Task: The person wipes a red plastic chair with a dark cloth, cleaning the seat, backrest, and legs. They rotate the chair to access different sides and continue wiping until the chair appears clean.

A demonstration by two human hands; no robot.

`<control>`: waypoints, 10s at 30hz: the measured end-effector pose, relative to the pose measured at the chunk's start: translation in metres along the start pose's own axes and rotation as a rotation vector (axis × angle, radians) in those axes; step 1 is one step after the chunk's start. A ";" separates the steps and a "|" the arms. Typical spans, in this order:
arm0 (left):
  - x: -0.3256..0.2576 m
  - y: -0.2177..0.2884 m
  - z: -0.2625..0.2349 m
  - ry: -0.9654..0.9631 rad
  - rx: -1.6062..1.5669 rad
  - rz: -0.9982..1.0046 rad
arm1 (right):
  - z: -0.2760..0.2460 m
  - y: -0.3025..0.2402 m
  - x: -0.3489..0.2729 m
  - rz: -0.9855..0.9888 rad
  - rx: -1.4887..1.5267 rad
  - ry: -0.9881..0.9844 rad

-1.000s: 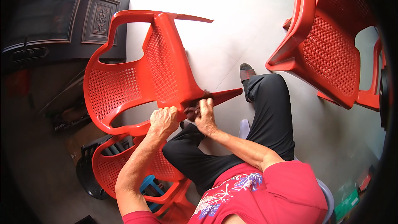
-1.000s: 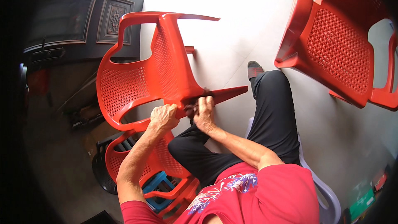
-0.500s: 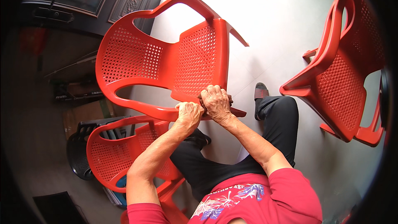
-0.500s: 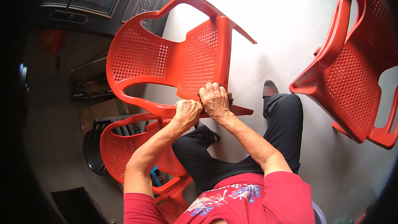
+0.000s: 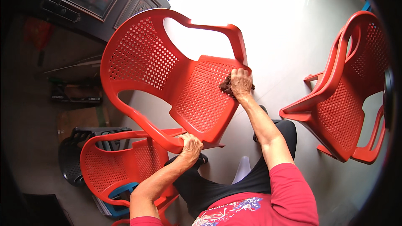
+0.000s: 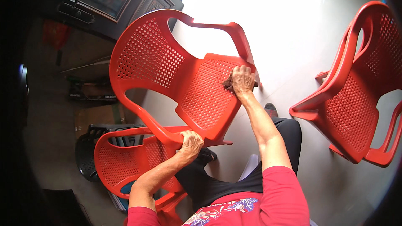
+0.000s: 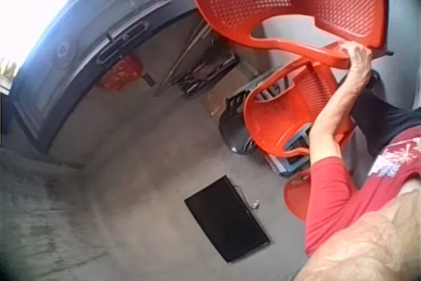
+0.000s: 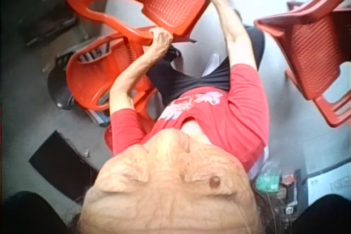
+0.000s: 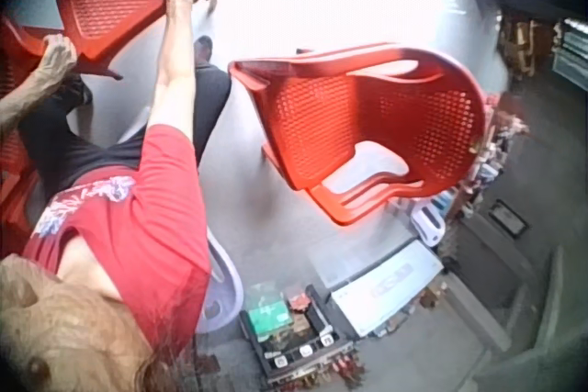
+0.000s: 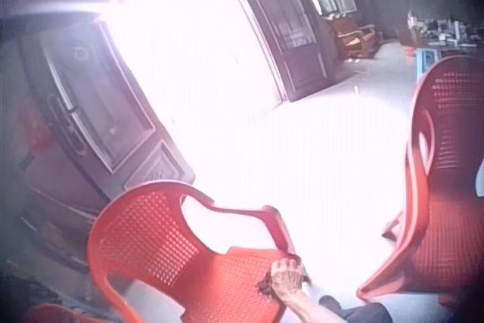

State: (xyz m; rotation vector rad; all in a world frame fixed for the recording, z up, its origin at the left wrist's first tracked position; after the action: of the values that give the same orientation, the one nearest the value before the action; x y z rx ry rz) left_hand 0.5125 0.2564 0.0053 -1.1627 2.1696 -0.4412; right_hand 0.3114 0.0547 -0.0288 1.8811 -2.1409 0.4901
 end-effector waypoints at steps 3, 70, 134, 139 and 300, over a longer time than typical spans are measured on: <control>-0.012 0.001 0.015 0.021 0.018 -0.059 | -0.019 0.050 0.029 0.322 0.186 0.144; -0.005 -0.394 -0.218 0.920 -2.977 -1.223 | -0.249 0.048 0.046 -0.221 0.885 0.224; -0.158 -0.009 0.009 1.137 -2.892 -1.623 | -0.128 -0.141 -0.126 -0.719 0.528 -0.281; -0.162 -0.009 0.009 1.100 -2.878 -1.652 | -0.077 -0.183 -0.061 -0.594 0.448 -0.336; -0.166 0.004 -0.002 0.883 -2.614 -1.790 | -0.171 -0.228 -0.128 -0.823 0.895 -0.401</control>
State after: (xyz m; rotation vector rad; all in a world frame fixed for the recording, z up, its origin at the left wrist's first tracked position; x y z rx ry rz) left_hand 0.5768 0.3965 0.0659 1.3883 0.1856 -0.8423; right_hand 0.5483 0.2160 0.0959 3.3055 -1.1021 1.0226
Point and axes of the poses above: each hand's wrist, its own x-axis towards the middle knuckle, its own z-axis out of the palm, y = z × x, the point moved 6 cm from there along x, towards the middle knuckle, and after that the axes turned 9 degrees about -x, right-handed, at the moved point
